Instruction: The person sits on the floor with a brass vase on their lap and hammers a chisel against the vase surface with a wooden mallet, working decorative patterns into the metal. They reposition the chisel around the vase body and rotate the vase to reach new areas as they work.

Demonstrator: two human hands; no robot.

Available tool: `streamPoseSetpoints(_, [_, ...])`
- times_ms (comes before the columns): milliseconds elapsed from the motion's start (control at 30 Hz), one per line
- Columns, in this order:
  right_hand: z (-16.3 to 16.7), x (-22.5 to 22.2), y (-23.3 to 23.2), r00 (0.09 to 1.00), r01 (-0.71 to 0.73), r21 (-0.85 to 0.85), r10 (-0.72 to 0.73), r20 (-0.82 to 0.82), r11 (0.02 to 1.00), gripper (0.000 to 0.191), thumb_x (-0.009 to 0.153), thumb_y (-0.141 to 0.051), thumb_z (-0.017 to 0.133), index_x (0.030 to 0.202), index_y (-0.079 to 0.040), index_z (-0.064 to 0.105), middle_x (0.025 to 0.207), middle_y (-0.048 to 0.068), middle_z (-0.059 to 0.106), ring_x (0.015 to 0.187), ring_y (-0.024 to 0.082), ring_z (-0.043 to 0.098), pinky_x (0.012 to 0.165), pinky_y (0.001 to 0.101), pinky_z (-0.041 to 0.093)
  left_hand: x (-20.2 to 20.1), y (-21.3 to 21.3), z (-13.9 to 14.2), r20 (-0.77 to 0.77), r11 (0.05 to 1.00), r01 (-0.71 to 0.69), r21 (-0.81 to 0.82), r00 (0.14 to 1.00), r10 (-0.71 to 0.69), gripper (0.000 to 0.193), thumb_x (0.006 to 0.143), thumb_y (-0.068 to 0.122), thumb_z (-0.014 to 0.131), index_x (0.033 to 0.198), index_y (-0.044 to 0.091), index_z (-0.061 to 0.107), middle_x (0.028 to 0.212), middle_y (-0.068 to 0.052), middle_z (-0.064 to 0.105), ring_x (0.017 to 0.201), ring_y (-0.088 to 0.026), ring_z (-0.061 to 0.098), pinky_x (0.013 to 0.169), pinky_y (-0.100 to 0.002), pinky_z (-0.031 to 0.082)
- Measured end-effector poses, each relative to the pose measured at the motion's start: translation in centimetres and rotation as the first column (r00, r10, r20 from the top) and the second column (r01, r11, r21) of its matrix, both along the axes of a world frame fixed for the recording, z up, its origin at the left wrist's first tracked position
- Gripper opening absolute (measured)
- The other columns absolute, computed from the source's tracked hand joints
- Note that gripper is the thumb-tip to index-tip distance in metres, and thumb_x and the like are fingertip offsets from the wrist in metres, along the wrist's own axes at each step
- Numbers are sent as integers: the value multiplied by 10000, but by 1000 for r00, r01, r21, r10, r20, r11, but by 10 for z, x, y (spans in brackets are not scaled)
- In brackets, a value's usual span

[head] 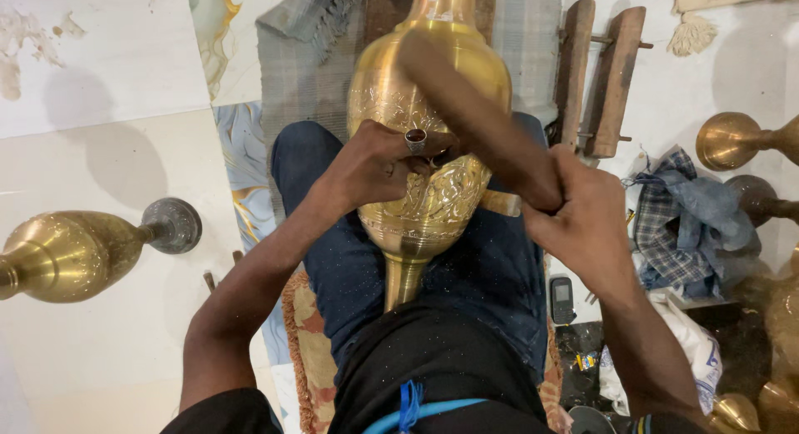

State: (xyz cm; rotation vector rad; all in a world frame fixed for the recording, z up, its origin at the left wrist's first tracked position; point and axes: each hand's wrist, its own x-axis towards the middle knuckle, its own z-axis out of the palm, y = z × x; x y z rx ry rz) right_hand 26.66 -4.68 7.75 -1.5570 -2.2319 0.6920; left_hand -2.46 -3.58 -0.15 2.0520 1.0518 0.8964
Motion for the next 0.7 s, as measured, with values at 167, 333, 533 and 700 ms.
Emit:
streamPoseSetpoints(167, [0, 0, 1, 968, 75, -106, -98, -230, 992, 279, 797, -104, 719, 1048, -15, 634, 758, 151, 644, 657, 255, 604, 617, 360, 488, -2, 2, -1, 49, 998, 13, 61, 999, -16, 501, 759, -73, 644, 1229, 81, 720, 970, -165, 749, 827, -319, 748, 746, -372, 608])
streamPoseSetpoints(333, [9, -8, -3, 999, 47, -5, -47, -16, 999, 274, 773, -82, 749, 1013, -17, 636, 783, 141, 664, 663, 303, 645, 618, 386, 454, 2, 1, 1, 88, 1000, -6, -14, 996, 7, 514, 759, -91, 650, 1244, 60, 732, 896, -138, 741, 772, -301, 756, 689, -376, 601])
streamPoseSetpoints(533, [17, -17, -1, 998, -1, -11, 0, -59, 1000, 284, 736, -85, 726, 986, -37, 602, 753, 159, 640, 685, 389, 632, 610, 439, 471, 2, -1, 3, 49, 998, 4, 63, 999, -7, 409, 765, -44, 742, 1151, 88, 757, 959, -121, 776, 836, -279, 769, 700, -361, 602])
streamPoseSetpoints(700, [10, -16, -1, 985, -14, 72, 2, 171, 997, 308, 703, -63, 742, 983, -31, 619, 773, 193, 663, 709, 444, 624, 610, 477, 436, 0, -1, 1, 107, 997, 9, -76, 994, -1, 557, 776, -147, 525, 1252, 75, 711, 978, -139, 767, 911, -212, 807, 773, -316, 648])
